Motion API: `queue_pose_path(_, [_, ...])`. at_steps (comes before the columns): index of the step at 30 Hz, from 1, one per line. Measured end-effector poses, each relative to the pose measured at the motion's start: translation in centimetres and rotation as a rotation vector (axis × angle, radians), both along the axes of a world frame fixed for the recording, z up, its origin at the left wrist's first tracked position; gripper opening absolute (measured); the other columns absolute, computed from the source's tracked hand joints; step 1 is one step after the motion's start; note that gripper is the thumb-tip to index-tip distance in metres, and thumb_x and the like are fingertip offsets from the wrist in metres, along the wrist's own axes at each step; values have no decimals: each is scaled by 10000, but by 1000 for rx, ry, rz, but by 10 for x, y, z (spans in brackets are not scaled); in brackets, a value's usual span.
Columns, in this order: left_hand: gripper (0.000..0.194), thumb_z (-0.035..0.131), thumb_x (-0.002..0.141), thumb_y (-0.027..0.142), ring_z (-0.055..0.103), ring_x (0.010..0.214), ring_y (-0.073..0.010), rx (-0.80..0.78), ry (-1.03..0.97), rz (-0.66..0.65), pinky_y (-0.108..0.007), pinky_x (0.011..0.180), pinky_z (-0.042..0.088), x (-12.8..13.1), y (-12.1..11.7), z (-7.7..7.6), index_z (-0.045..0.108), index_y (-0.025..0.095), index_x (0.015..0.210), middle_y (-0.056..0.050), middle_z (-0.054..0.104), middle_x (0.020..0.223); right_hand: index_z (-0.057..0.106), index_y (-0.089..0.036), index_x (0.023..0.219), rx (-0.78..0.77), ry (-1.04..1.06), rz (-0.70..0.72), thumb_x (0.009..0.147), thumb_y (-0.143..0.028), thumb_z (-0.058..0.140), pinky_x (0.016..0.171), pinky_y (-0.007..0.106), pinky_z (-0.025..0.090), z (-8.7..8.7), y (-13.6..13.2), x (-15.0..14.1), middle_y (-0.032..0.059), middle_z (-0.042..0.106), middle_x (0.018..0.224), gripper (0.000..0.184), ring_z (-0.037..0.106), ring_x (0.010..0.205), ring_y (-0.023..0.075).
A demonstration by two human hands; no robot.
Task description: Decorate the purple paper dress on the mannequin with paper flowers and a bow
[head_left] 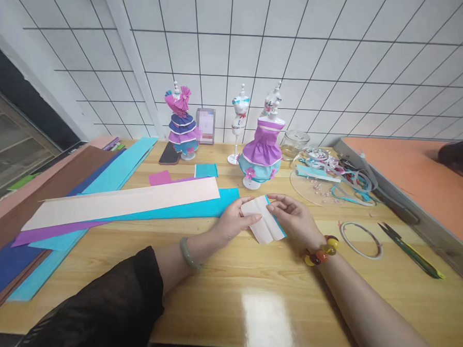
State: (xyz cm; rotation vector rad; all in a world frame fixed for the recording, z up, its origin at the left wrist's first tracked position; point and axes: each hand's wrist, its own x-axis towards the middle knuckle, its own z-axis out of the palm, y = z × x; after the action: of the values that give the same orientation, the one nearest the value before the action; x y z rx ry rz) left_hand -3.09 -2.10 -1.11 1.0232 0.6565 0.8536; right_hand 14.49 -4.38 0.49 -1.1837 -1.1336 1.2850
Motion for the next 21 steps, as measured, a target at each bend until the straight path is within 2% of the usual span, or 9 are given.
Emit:
queue_pose_path(4, [553, 752, 614, 281, 619, 880, -189, 8, -1, 11, -326, 788, 479, 1, 0, -1, 501, 144, 1087, -96, 633, 1041, 595, -213, 988, -2, 40, -47, 664, -343, 732, 556, 237, 441, -3, 1, 1, -15, 643, 746, 376, 580, 604, 105])
queue_pose_path(10, [519, 725, 649, 266, 645, 821, -186, 1, 34, 67, -332, 766, 492, 2, 1, -1, 461, 156, 1081, -82, 673, 927, 529, -212, 735, 58, 3, -48, 680, -309, 726, 496, 198, 367, -5, 4, 4, -66, 539, 579, 227, 478, 509, 68])
queue_pose_path(16, [481, 731, 635, 278, 650, 821, -208, 31, 57, 20, -346, 750, 502, 3, -1, -1, 498, 133, 1029, -102, 674, 939, 616, -197, 770, 101, -151, -23, 665, -350, 725, 606, 245, 423, -3, 2, 4, -6, 616, 714, 215, 540, 630, 107])
queue_pose_path(21, [488, 710, 666, 295, 652, 831, -209, 48, 61, 29, -356, 777, 501, 3, 0, 0, 498, 126, 1072, -112, 674, 940, 664, -198, 777, 59, -152, -59, 646, -366, 737, 635, 258, 439, -4, 3, 6, 9, 655, 732, 225, 563, 650, 119])
